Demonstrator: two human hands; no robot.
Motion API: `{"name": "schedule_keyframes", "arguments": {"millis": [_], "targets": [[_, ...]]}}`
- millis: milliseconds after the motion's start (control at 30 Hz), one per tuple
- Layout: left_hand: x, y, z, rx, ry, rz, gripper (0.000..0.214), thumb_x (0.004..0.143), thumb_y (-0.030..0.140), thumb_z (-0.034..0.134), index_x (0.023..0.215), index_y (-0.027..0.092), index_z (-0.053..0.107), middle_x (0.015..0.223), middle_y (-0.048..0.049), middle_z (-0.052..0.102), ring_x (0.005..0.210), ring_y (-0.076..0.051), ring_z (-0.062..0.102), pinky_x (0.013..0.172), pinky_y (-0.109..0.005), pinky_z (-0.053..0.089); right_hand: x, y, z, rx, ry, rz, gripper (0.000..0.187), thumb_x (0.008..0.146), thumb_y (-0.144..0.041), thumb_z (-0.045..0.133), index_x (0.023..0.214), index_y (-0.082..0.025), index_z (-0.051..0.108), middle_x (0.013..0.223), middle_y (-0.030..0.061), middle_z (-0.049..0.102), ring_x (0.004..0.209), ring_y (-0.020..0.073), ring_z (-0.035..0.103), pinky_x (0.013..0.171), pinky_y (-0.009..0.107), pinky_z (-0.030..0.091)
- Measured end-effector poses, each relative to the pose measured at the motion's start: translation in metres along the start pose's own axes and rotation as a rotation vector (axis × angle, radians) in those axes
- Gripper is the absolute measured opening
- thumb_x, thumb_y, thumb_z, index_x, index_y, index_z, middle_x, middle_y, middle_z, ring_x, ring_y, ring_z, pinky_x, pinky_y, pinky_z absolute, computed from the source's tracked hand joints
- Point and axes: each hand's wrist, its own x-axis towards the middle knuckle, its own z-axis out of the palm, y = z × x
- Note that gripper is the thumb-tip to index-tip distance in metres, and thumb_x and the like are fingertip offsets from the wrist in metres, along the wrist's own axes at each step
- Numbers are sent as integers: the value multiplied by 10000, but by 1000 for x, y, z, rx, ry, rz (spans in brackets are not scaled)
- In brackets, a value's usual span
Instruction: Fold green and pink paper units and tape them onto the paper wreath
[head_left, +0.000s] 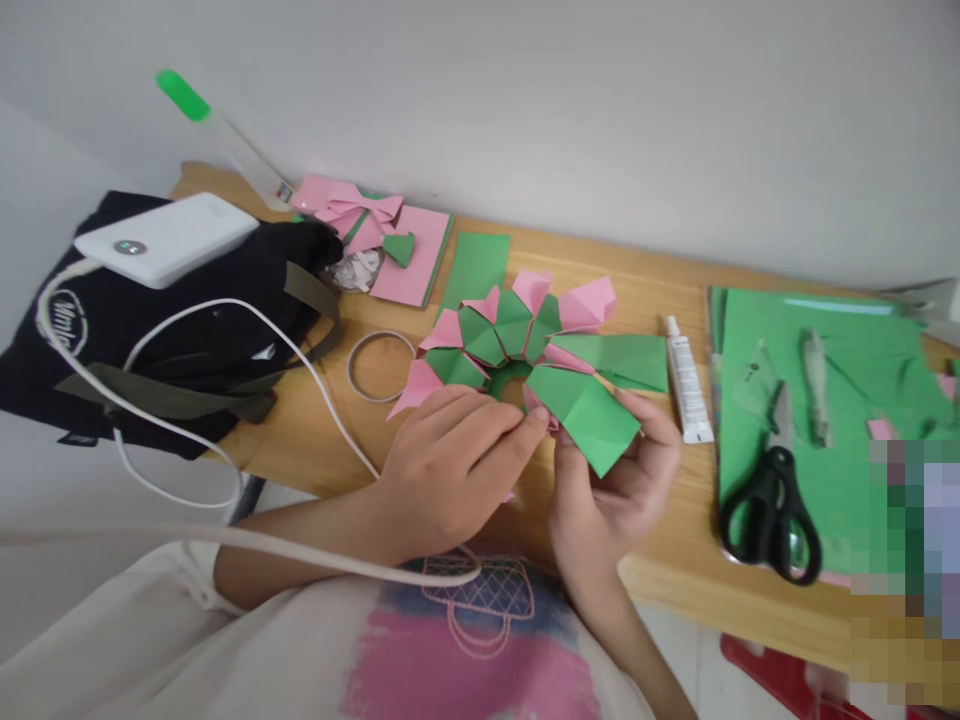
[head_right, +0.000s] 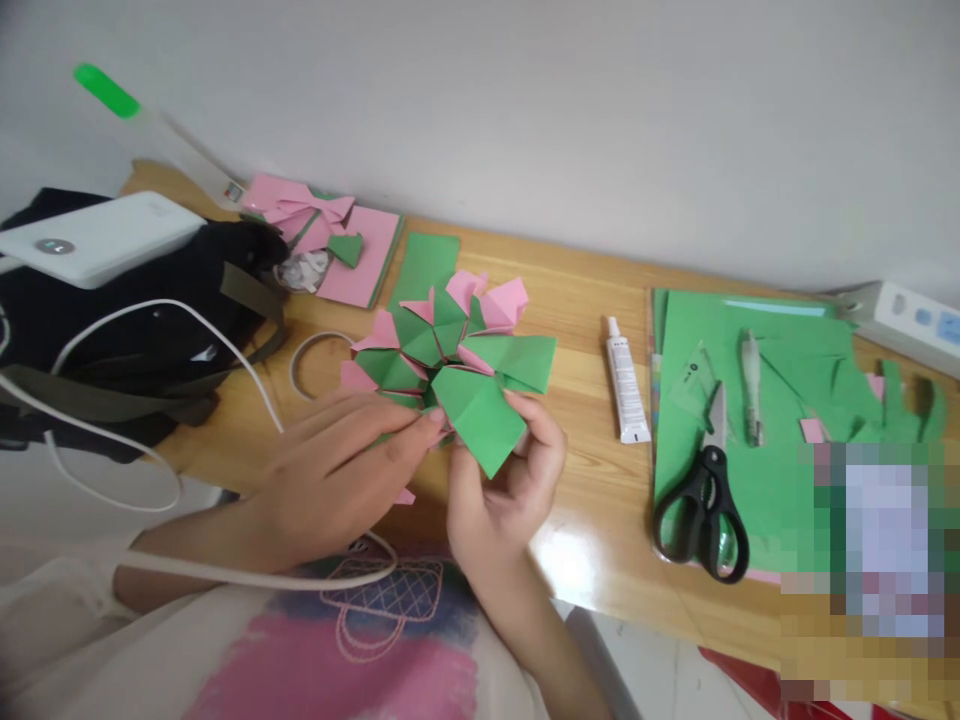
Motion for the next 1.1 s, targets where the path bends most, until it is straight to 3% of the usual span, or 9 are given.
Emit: {"name": "schedule_keyframes", "arguments": {"millis": [433, 600, 1100], "targets": [[0, -2, 0, -34, -5, 10, 120, 910, 104, 546, 995, 118, 630, 829, -44, 716, 760, -171, 666, 700, -317, 520, -4, 2, -3, -24, -9, -1, 490, 745, -40, 607, 1183, -251, 554, 1077, 29, 594, 936, 152, 640, 778, 296, 557], [-4, -3, 5, -104, 15, -13, 140, 913, 112, 537, 1030, 122, 612, 936, -64, 731, 828, -181, 676, 738, -335, 536, -2, 1, -3, 0, -13, 4, 491, 726, -36, 614, 1162, -256, 567, 1066, 24, 603, 935, 154, 644, 778, 287, 558], [-1, 0, 6, -81, 22, -23, 151, 925, 119, 522, 1049, 145, 606, 914, -57, 736, 828, -181, 684, 743, -330, 539, -1, -8, -6, 2, 8, 133, 404, 754, -95, 643, 1113, -274, 595, 1032, 24, 634, 856, 155, 650, 709, 293, 567]]}}
